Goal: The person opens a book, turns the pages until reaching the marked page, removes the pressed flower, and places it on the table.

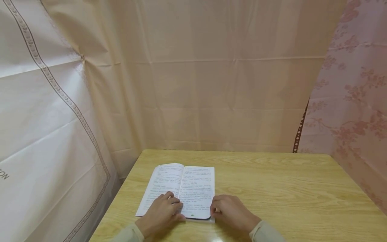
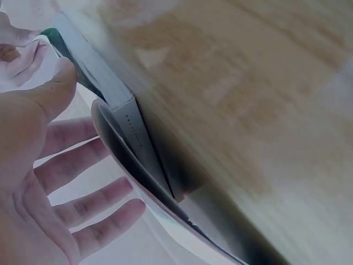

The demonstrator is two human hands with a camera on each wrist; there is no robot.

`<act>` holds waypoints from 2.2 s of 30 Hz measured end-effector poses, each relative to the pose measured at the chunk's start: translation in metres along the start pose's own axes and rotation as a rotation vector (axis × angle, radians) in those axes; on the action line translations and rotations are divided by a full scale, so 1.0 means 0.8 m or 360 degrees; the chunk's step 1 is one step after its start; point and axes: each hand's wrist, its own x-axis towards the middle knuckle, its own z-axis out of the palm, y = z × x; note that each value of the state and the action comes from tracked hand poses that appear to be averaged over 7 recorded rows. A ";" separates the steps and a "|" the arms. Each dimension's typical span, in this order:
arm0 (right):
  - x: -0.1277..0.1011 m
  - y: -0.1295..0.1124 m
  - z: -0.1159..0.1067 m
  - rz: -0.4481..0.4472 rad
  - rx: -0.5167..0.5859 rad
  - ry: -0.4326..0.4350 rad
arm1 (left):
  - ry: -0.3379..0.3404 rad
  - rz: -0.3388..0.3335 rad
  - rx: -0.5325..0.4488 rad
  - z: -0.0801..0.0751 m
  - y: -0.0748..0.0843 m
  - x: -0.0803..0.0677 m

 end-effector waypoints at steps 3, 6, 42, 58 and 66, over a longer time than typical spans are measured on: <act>0.000 0.002 -0.001 0.0018 0.0099 0.0065 | 0.0040 0.0039 0.0018 -0.001 0.000 0.001; 0.000 0.003 -0.001 0.0067 0.0168 0.0147 | 0.0072 0.0072 0.0017 -0.003 -0.001 0.002; 0.025 0.009 0.016 0.0429 -0.0035 0.0127 | 0.0048 -0.0067 -0.0038 -0.004 -0.017 -0.019; 0.073 0.018 0.037 0.0531 -0.0033 0.0025 | -0.0281 -0.0205 -0.0277 -0.005 -0.039 -0.018; 0.087 0.020 0.039 0.0586 -0.0013 -0.0040 | -0.0261 -0.0170 -0.0326 -0.005 -0.044 -0.018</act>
